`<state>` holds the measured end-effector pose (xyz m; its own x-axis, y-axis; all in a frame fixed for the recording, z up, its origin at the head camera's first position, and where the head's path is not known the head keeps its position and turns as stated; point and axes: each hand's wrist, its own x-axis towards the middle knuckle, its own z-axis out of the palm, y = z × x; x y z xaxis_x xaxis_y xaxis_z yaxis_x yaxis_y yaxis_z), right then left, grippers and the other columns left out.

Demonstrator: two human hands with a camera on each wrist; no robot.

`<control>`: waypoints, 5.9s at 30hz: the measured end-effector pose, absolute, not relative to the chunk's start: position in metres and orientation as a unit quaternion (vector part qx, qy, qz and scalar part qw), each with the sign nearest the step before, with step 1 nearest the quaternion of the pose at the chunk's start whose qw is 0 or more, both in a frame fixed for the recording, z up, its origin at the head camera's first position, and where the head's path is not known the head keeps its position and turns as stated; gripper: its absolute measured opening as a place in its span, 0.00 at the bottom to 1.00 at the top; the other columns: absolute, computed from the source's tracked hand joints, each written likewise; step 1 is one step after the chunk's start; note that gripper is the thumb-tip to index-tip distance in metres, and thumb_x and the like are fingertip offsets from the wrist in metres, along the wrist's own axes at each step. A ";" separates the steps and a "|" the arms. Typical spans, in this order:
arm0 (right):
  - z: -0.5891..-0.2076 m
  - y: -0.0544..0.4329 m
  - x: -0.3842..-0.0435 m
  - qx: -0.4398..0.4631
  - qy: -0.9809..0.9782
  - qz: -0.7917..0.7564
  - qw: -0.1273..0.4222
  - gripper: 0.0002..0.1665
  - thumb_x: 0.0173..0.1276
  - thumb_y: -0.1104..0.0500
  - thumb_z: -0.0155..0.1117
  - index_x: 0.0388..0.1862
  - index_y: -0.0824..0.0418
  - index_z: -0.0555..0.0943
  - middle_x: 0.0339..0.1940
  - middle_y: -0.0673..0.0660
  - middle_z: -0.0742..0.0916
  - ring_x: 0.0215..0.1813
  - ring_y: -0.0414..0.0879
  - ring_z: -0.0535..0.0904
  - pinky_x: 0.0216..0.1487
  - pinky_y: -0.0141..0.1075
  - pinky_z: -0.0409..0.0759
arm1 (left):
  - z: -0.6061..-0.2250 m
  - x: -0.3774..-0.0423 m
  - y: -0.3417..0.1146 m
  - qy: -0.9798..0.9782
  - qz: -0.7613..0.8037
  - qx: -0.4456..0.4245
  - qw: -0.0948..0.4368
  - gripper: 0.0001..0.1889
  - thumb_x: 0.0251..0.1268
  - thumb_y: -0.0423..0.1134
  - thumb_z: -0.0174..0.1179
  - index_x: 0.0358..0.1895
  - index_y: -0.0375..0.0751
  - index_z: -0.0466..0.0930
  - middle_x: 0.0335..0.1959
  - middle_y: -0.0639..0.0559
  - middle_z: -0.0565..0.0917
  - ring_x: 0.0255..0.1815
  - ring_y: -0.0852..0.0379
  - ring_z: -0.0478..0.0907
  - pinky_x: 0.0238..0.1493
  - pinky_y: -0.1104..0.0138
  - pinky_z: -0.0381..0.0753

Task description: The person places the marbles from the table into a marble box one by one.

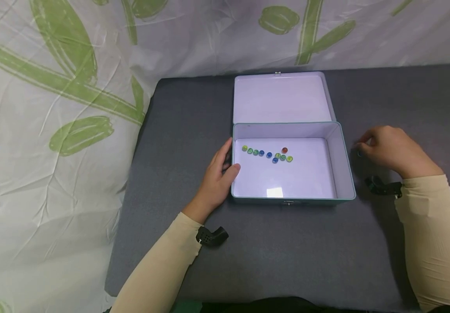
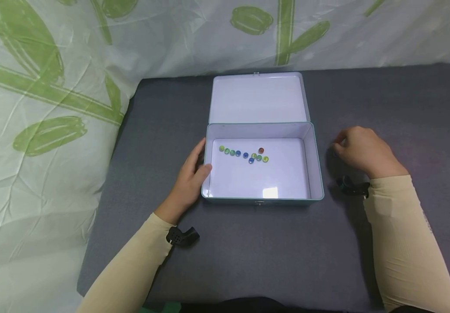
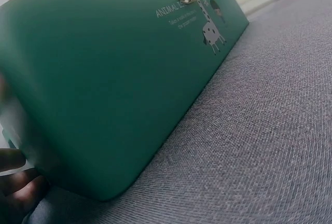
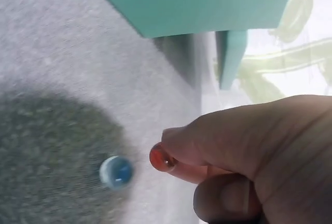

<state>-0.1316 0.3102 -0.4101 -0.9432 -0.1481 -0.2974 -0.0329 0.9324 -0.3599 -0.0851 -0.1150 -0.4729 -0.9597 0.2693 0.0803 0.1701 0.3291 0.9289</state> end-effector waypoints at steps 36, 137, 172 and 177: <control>-0.338 0.230 -0.141 -0.160 0.967 -0.186 0.062 0.14 0.77 0.57 0.64 0.51 0.65 0.87 0.17 0.50 0.73 0.23 0.44 0.66 0.31 0.37 0.67 | -0.473 -0.087 -0.116 0.813 0.563 0.141 0.041 0.38 0.74 0.48 0.49 0.86 0.47 0.53 0.83 0.44 0.60 0.78 0.45 0.65 0.72 0.47 0.70; -0.404 0.133 -0.176 -0.255 0.927 -0.200 0.190 0.10 0.69 0.64 0.72 0.48 0.65 0.89 0.36 0.57 0.89 0.32 0.47 0.79 0.39 0.43 0.79 | -0.469 -0.086 -0.118 0.813 0.559 0.157 0.038 0.38 0.76 0.50 0.47 0.86 0.46 0.52 0.82 0.43 0.62 0.77 0.45 0.65 0.72 0.49 0.70; -0.379 0.143 -0.169 -0.252 0.923 -0.240 0.162 0.10 0.70 0.66 0.69 0.49 0.68 0.88 0.24 0.54 0.87 0.30 0.47 0.77 0.41 0.43 0.75 | -0.472 -0.086 -0.120 0.817 0.557 0.144 0.039 0.38 0.75 0.47 0.48 0.86 0.43 0.53 0.81 0.40 0.62 0.78 0.42 0.66 0.72 0.46 0.71; -0.370 0.150 -0.167 -0.248 0.929 -0.237 0.142 0.10 0.71 0.66 0.69 0.49 0.69 0.89 0.17 0.50 0.74 0.27 0.45 0.68 0.37 0.41 0.69 | -0.474 -0.086 -0.121 0.814 0.562 0.145 0.033 0.38 0.75 0.46 0.49 0.86 0.43 0.53 0.81 0.39 0.62 0.77 0.42 0.67 0.71 0.45 0.71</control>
<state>-0.1667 0.1497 -0.3703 -0.8367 -0.5280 -0.1455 -0.3937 0.7645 -0.5104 -0.0860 -0.1210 -0.4740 -0.9555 0.2737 0.1097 0.1996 0.3268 0.9238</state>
